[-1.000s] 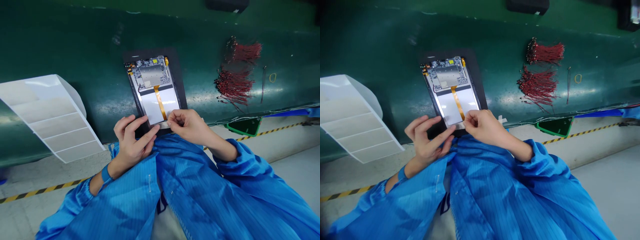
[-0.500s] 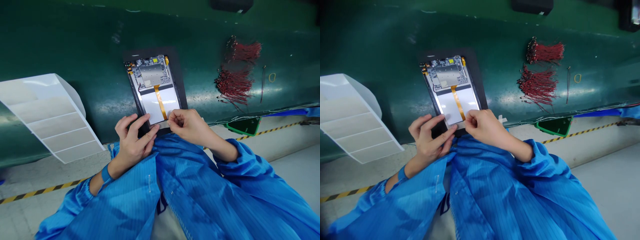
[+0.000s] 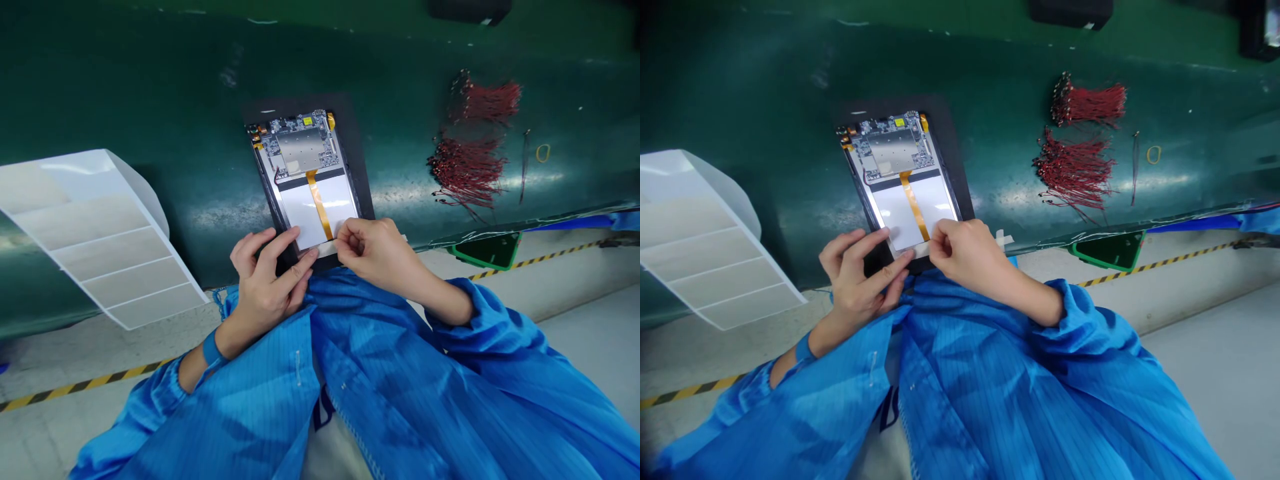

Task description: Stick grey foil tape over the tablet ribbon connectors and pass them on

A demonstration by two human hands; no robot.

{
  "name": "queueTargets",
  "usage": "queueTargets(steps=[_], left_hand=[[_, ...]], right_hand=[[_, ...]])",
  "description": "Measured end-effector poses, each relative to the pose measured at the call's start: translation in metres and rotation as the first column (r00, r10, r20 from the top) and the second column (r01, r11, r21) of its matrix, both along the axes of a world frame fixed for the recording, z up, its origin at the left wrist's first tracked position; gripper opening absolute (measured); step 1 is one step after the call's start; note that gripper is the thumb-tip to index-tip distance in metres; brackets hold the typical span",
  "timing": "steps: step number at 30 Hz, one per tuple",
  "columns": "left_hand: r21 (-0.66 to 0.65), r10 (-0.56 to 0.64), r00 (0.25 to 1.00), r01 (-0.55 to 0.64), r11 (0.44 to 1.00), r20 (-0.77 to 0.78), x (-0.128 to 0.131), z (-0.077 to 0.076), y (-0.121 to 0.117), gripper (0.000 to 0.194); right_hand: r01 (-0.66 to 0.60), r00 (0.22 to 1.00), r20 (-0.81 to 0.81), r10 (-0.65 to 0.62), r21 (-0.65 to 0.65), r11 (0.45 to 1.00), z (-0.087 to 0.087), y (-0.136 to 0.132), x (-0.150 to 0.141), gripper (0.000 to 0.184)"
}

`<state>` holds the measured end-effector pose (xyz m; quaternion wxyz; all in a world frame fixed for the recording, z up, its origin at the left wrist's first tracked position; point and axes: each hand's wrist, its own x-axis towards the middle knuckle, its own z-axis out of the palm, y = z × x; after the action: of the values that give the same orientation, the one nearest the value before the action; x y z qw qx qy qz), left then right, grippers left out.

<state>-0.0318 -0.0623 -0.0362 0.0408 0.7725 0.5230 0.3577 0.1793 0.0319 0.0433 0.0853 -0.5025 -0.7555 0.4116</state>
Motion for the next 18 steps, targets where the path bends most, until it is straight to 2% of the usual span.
queueTargets(steps=[5, 9, 14, 18], left_hand=[[0.012, 0.008, 1.0, -0.008, 1.0, 0.002, 0.0017, -0.0004, -0.0006, 0.038], [0.027, 0.005, 1.0, -0.005, 1.0, 0.006, 0.0029, 0.0, -0.0001, 0.041], [0.029, 0.005, 1.0, -0.005, 1.0, 0.01, 0.0031, -0.0013, 0.0004, 0.041], [0.033, 0.001, 1.0, -0.002, 0.999, 0.006, 0.0022, 0.0002, -0.0002, 0.04]], right_hand=[[-0.034, 0.989, 0.148, 0.02, 0.094, 0.995, -0.0043, -0.0042, -0.001, 0.014], [-0.061, 0.97, 0.24, 0.033, 0.112, 0.992, -0.0058, -0.0049, -0.0026, 0.012], [-0.086, 0.953, 0.301, 0.045, 0.123, 0.989, -0.0067, -0.0046, -0.0065, 0.013], [-0.112, 0.947, 0.317, 0.048, 0.186, 0.976, -0.0103, -0.0068, -0.0041, 0.013]])
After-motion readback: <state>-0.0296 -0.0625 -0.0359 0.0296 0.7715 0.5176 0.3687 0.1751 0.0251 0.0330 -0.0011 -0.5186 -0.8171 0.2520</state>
